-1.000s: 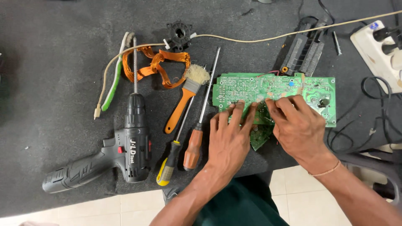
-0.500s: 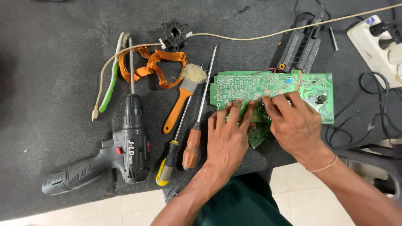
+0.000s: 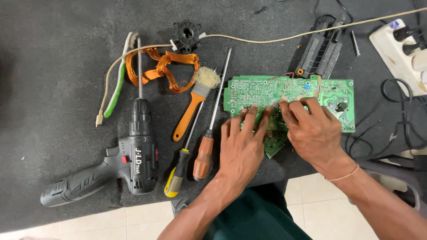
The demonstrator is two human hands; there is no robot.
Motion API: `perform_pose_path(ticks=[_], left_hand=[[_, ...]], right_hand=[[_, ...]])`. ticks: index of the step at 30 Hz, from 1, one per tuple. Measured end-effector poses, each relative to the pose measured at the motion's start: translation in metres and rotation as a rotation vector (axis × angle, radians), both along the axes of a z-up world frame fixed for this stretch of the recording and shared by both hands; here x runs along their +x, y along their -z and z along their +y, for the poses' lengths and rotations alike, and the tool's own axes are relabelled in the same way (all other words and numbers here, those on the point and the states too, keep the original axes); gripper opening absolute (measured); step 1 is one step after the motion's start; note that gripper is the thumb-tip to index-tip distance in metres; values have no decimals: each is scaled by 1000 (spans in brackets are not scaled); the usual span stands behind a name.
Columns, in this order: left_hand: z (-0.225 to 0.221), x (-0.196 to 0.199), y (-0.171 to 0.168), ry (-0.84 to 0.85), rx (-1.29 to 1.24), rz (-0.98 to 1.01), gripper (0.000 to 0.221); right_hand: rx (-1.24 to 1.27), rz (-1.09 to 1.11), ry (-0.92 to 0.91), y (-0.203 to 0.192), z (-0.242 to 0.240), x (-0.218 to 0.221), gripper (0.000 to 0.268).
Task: Repairing a circuit board by manually manipulating and inspecting small components
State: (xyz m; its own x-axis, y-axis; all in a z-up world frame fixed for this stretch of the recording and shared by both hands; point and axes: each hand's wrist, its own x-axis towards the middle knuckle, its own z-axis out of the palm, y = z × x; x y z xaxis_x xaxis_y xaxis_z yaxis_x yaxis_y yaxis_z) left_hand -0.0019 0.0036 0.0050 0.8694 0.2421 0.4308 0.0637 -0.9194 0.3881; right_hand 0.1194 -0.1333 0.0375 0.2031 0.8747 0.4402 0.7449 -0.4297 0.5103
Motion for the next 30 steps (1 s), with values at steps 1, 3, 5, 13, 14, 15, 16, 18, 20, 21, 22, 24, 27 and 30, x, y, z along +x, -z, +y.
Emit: perform_pose_path(ticks=[1, 3, 5, 13, 14, 15, 16, 18, 20, 21, 22, 24, 27, 30], left_hand=[[-1, 0, 1, 0, -2, 3, 41], [0, 1, 3, 7, 0, -9, 40], [0, 1, 3, 1, 1, -14, 40], [0, 1, 2, 12, -29, -2, 38], [-1, 1, 5, 9, -17, -21, 40], [-1, 1, 8, 6, -5, -41, 41], [-1, 2, 7, -1, -4, -41, 41], [-3, 2, 8, -15, 6, -42, 38], [-1, 2, 7, -12, 14, -39, 37], [-1, 2, 5, -9, 23, -42, 37], [-1, 2, 5, -8, 25, -47, 37], [-1, 0, 3, -3, -9, -25, 39], [-2, 2, 9, -32, 20, -55, 36], [0, 3, 3, -8, 12, -32, 39]], right_hand=[[-2, 3, 0, 0, -2, 1, 18], [-61, -33, 4, -1, -3, 1, 20], [-48, -15, -9, -3, -4, -4, 23], [-30, 14, -23, 7, -8, 7, 22], [-14, 23, -22, 6, -8, 3, 23], [1, 33, -22, 5, -7, 0, 25], [2, 33, -29, 3, -6, -1, 25], [9, 58, -11, 2, -6, -5, 22], [-1, 65, -20, 8, -8, 7, 21], [-10, 66, -29, 11, -10, 13, 22], [-8, 61, -28, 8, -10, 10, 22], [-6, 97, -34, 3, -7, 4, 23], [-16, 113, -41, 3, -8, -3, 25], [-8, 72, -21, 4, -3, 6, 20]])
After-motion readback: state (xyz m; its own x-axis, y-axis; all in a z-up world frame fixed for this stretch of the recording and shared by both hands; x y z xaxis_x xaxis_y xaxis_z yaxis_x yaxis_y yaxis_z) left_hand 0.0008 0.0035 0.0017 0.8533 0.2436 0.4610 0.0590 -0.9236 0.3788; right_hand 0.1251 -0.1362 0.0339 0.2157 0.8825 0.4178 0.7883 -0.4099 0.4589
